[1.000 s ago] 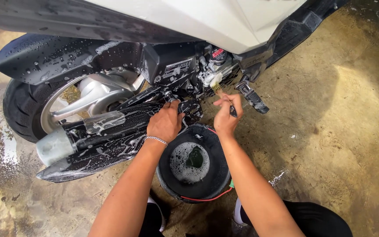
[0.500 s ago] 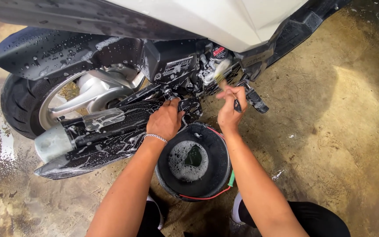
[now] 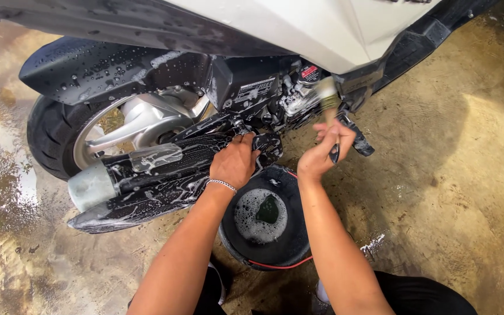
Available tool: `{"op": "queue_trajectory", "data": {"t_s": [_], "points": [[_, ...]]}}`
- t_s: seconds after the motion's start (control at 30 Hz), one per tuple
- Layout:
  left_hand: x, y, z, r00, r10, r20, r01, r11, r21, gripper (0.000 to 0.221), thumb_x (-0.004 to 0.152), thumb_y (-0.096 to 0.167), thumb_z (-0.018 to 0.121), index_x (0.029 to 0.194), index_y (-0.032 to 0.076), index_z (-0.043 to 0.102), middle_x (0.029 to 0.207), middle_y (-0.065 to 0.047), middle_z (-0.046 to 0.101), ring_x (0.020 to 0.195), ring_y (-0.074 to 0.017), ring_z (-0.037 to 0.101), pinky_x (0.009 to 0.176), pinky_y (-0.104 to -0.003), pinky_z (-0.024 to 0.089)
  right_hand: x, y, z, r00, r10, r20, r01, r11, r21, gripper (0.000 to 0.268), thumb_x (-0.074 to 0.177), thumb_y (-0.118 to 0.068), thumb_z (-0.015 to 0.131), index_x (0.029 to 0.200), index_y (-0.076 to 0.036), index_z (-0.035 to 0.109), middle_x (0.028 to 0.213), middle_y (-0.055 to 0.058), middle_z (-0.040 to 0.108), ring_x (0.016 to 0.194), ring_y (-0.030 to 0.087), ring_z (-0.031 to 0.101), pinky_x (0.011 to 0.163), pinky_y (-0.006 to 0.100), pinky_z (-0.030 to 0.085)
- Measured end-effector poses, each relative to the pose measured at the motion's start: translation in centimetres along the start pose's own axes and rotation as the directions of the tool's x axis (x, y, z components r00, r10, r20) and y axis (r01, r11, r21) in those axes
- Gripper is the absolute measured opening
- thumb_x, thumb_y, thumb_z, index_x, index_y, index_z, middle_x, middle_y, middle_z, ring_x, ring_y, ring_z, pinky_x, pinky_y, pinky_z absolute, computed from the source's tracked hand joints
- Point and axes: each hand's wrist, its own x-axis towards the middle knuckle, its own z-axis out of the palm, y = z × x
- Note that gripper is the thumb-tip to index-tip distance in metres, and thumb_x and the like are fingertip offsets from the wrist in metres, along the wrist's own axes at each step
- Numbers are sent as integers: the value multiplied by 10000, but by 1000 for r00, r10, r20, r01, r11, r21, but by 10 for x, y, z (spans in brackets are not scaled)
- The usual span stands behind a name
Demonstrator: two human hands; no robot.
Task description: The person scrubs the rear wheel, chain, and engine area of a white motorcycle using a brush and soapy water from a bucket. They repeatedly dip the brush into the bucket and scrub various parts of the motorcycle's lower section.
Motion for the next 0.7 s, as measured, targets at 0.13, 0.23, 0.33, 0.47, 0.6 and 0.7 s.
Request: {"op": "queue_trajectory", "data": {"t_s": [0.13, 0.23, 0.33, 0.47, 0.6, 0.7], "points": [[-1, 2, -5, 1000, -4, 21, 4, 1000, 1, 524, 994, 292, 595, 1468, 93, 492, 1272, -195, 629, 1090, -402, 692, 879, -557, 585, 15, -24, 10, 999, 52, 13, -52, 998, 20, 167, 996, -185, 510, 1009, -65, 624, 663, 82, 697, 678, 125, 502, 649, 235, 410], [1, 4, -5, 1000, -12, 22, 12, 1000, 7, 526, 997, 302, 589, 1471, 97, 487, 1261, -196, 631, 1086, -408, 693, 879, -569, 584, 27, -11, 1, 995, 9, 101, -6, 1000, -26, 161, 960, -189, 538, 939, -83, 658, 532, 86, 635, 568, 130, 519, 586, 220, 425], [-1, 1, -2, 999, -16, 38, 16, 1000, -6, 525, 1001, 289, 581, 1478, 92, 482, 1277, -196, 625, 1074, -417, 697, 878, -574, 582, 30, -4, 2, 997, 21, 70, -19, 1000, -20, 182, 958, -194, 501, 958, -111, 662, 571, 83, 657, 591, 127, 576, 620, 223, 427], [0, 3, -1, 1000, -12, 27, 12, 1000, 4, 525, 1001, 297, 585, 1474, 92, 483, 1275, -200, 624, 1061, -426, 700, 873, -583, 582, 25, -7, -1, 991, -35, 133, 37, 999, -16, 142, 945, -166, 532, 955, -94, 654, 590, 124, 649, 580, 164, 570, 625, 258, 435], [2, -1, 1, 1000, -9, 24, 9, 1000, 20, 526, 1000, 303, 587, 1473, 96, 484, 1272, -205, 624, 1044, -435, 704, 862, -593, 583, 29, -36, 4, 996, 37, 81, -37, 999, -1, 176, 983, -211, 517, 978, -105, 658, 625, 108, 687, 621, 97, 487, 629, 207, 381], [1, 1, -4, 999, -10, 38, 10, 1000, 1, 526, 1006, 299, 574, 1477, 86, 478, 1285, -205, 618, 1062, -435, 697, 879, -586, 579, 28, -22, -2, 983, -5, 186, 17, 998, -60, 142, 955, -161, 503, 910, -100, 623, 582, 104, 669, 600, 122, 491, 621, 236, 392]]}}
